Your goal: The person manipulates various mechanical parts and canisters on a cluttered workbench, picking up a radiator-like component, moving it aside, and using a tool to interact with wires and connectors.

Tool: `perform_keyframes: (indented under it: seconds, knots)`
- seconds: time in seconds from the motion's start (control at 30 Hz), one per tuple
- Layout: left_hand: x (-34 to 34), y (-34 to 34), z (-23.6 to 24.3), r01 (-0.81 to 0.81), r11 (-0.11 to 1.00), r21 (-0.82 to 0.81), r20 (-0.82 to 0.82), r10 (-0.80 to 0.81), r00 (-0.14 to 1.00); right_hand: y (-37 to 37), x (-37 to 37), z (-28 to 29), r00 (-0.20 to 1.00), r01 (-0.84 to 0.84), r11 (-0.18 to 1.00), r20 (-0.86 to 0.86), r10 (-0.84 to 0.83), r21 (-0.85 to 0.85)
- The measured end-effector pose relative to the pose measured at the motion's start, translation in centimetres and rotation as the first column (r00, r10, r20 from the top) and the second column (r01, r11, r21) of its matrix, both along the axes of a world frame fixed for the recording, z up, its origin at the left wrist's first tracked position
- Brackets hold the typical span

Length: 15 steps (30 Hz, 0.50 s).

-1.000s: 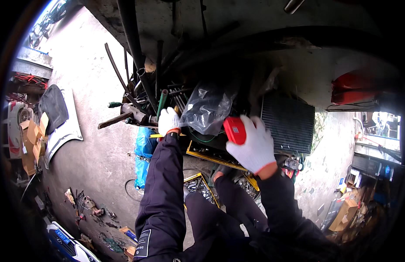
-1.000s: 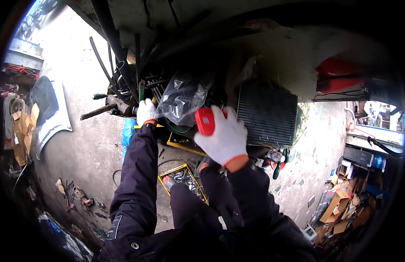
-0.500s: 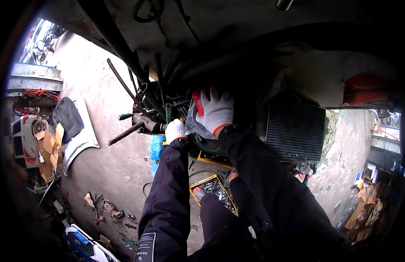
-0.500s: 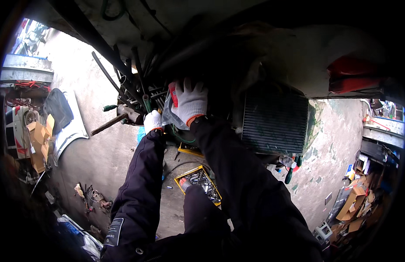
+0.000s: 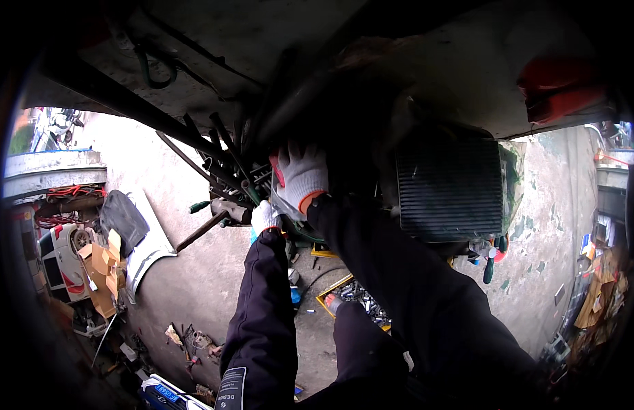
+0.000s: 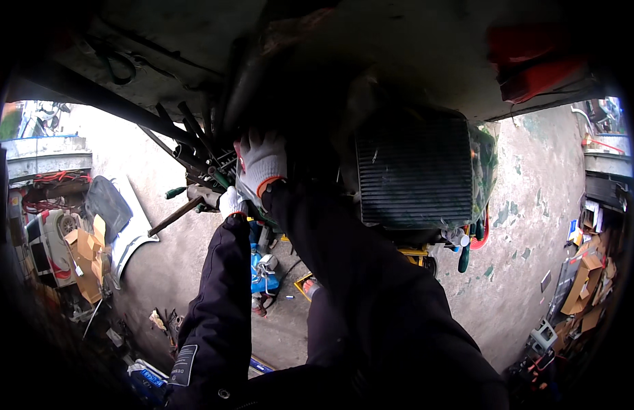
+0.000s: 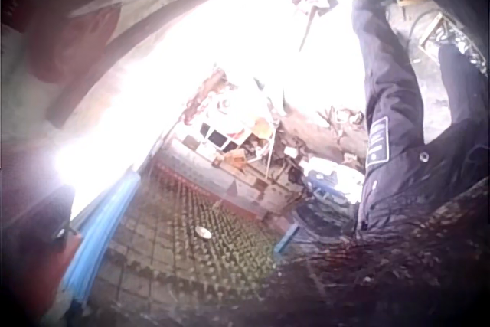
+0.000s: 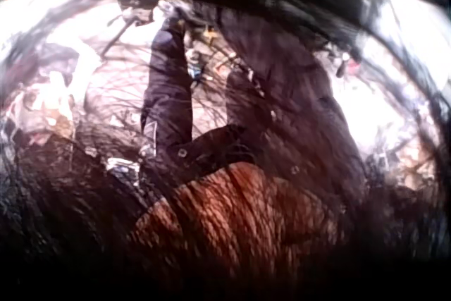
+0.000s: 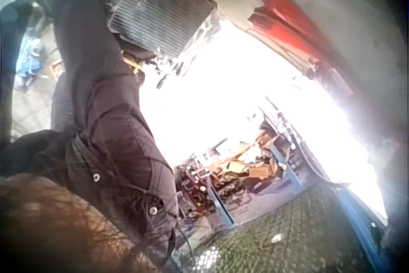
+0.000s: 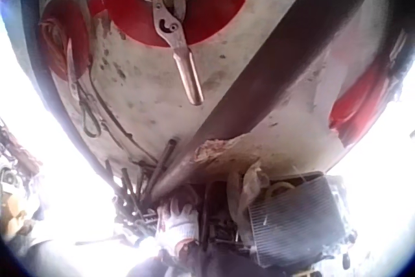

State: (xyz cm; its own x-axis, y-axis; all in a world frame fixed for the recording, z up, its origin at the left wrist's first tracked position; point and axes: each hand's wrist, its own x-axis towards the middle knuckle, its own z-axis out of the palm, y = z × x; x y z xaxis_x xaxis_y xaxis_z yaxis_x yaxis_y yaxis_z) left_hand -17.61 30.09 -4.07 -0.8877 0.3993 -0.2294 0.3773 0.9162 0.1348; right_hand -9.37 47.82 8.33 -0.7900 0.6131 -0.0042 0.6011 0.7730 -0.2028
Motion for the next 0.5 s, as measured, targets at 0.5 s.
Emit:
perform_keyframes:
  seconds: [0.5]
  knots:
    - [0.1,-0.7,-0.2,-0.02,1.0,-0.012,-0.044,0.019,0.999,-4.0,12.6,4.3,0.934,0.186,0.97,-0.279,-0.225,-0.158]
